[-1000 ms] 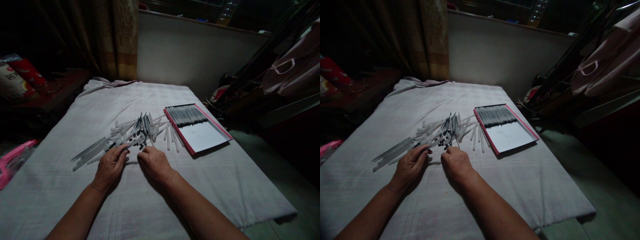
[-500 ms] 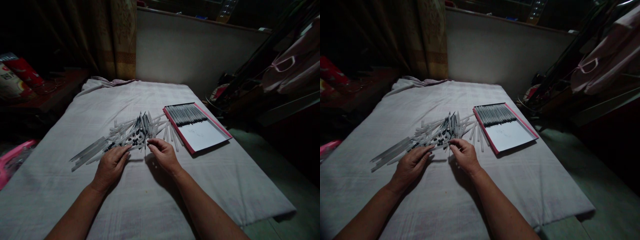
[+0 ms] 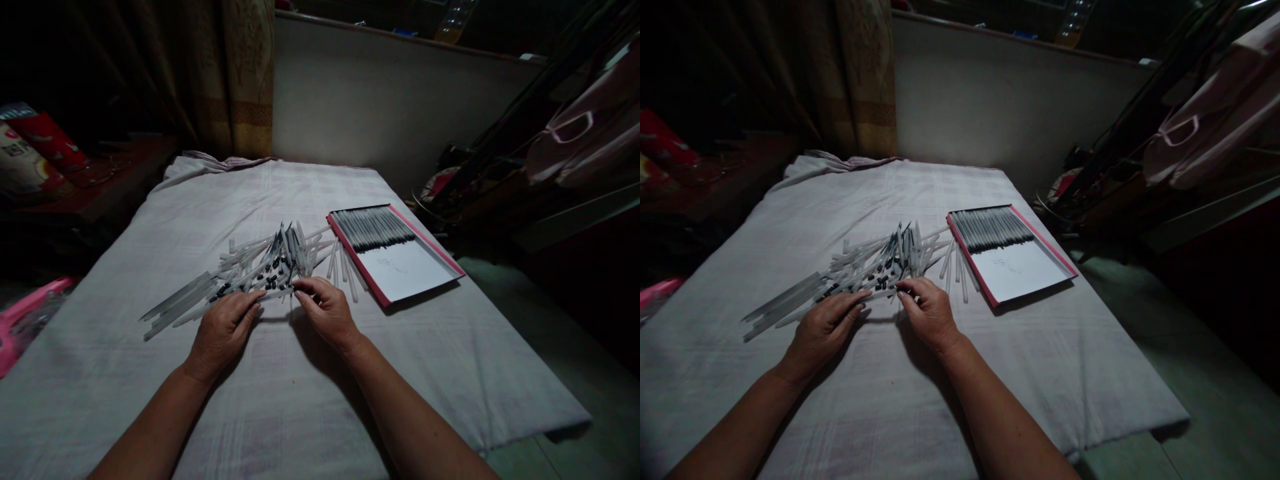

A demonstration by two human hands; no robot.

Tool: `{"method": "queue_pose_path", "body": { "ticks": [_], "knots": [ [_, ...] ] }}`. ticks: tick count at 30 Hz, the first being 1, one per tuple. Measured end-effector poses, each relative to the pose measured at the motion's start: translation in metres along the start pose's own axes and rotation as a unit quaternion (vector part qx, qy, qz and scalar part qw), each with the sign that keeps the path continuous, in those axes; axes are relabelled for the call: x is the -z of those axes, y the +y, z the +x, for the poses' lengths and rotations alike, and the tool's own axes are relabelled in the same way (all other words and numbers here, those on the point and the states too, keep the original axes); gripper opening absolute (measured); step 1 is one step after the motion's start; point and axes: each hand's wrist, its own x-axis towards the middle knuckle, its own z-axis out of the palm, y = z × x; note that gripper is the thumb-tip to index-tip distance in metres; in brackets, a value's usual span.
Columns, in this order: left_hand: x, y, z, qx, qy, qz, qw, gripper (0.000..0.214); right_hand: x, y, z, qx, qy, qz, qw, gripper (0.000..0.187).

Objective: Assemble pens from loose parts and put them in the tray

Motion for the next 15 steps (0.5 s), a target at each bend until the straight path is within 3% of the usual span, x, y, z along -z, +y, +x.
{"method": "queue_pose_path", "body": {
  "ticks": [9,15],
  "knots": [
    [0.000,0.000,0.000,-0.012,-0.009,-0.017,1.000,0.028,0.010,0.005,0.002,0.033,-0.060,-0.096,0.993,0.018],
    [0.002,0.003,0.001,0.001,-0.031,-0.017,0.999,0.031,0.009,0.007,0.001,0.052,-0.056,-0.120,0.990,0.023]
  ]
}}
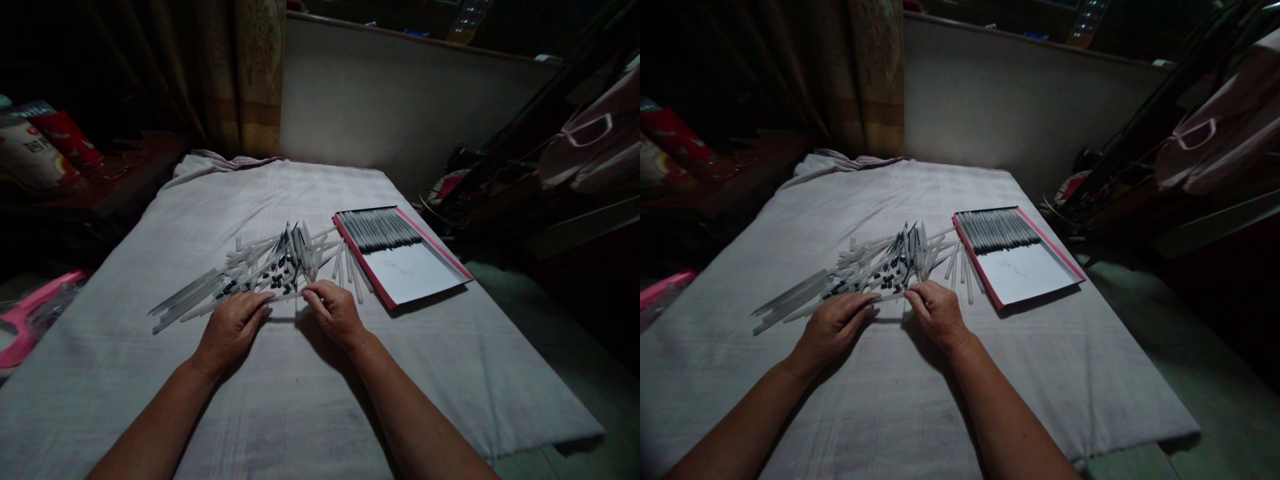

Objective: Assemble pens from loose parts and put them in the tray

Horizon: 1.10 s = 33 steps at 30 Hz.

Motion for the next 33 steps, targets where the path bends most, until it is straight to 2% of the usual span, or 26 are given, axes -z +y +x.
{"method": "queue_pose_path", "body": {
  "ticks": [4,9,17,22,26,33],
  "knots": [
    [-0.0011,-0.0010,-0.0011,0.002,0.004,0.005,1.000,0.032,-0.0010,-0.0022,0.0001,0.019,0.019,0.022,0.999,0.021],
    [-0.0014,-0.0008,-0.0022,0.001,-0.011,-0.003,1.000,0.033,0.0004,-0.0046,0.0010,0.009,0.012,0.023,1.000,0.022],
    [0.0002,0.0016,-0.0013,0.002,-0.032,-0.006,0.999,0.032,0.0025,-0.0006,-0.0008,-0.047,-0.049,-0.018,0.998,0.041],
    [-0.0010,0.0004,-0.0016,0.010,-0.027,-0.008,1.000,0.033,0.0031,-0.0032,-0.0011,-0.047,-0.036,0.066,0.996,0.020],
    [-0.0005,0.0004,-0.0017,0.014,-0.026,-0.010,1.000,0.032,0.0028,-0.0058,0.0001,-0.048,-0.031,0.082,0.995,0.013],
    [0.0011,0.0027,-0.0011,0.014,-0.036,-0.012,0.999,0.031,-0.0012,-0.0013,-0.0003,-0.102,-0.017,0.128,0.986,0.017]
  ]
}}
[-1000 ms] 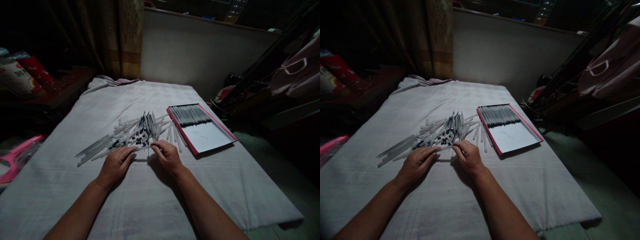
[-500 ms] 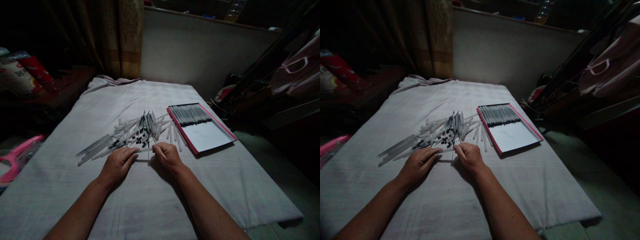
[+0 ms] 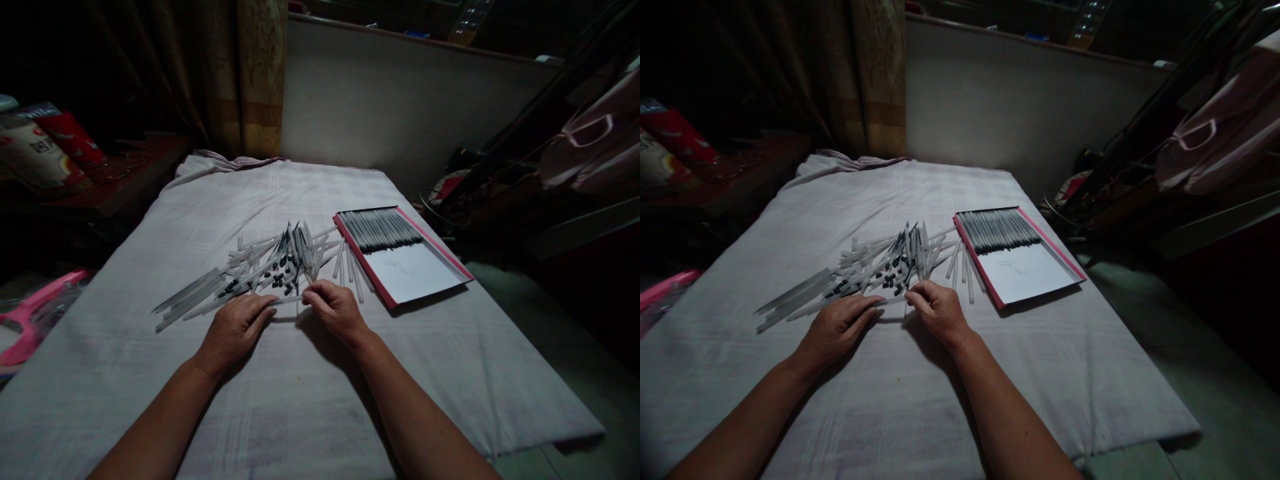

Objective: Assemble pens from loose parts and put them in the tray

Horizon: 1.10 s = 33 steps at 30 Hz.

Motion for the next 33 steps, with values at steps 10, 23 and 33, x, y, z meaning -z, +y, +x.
{"method": "queue_pose_path", "body": {
  "ticks": [10,23,33],
  "knots": [
    [-0.0005,-0.0030,0.0002,-0.022,0.021,0.002,1.000,0.031,0.0056,-0.0038,0.0001,-0.005,-0.037,-0.015,0.999,0.021],
    [-0.0020,-0.0035,-0.0003,-0.026,0.023,0.009,0.999,0.033,0.0087,0.0001,0.0006,-0.006,-0.058,-0.014,0.998,0.019],
    [-0.0025,-0.0046,-0.0006,-0.019,0.020,0.014,1.000,0.032,0.0094,0.0026,0.0006,-0.009,-0.055,0.012,0.998,0.014]
  ]
}}
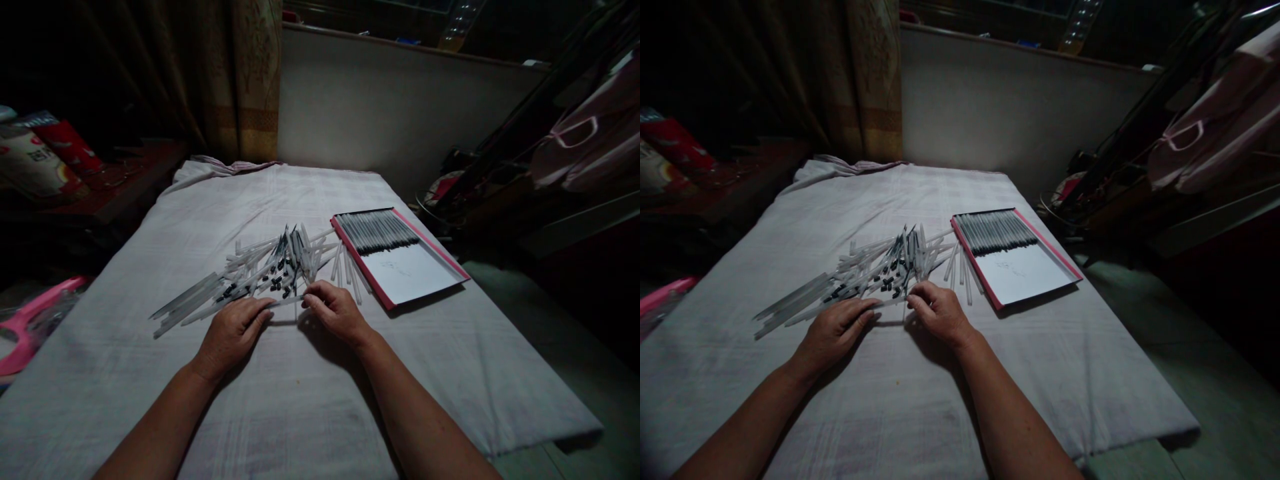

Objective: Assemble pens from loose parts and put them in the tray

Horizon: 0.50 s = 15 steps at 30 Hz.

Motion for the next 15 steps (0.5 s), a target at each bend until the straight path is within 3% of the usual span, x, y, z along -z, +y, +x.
{"method": "queue_pose_path", "body": {
  "ticks": [15],
  "knots": [
    [-0.0003,0.0000,-0.0008,0.013,-0.003,-0.009,1.000,0.030,0.0014,-0.0009,0.0003,0.016,-0.006,-0.016,1.000,0.013]
  ]
}}
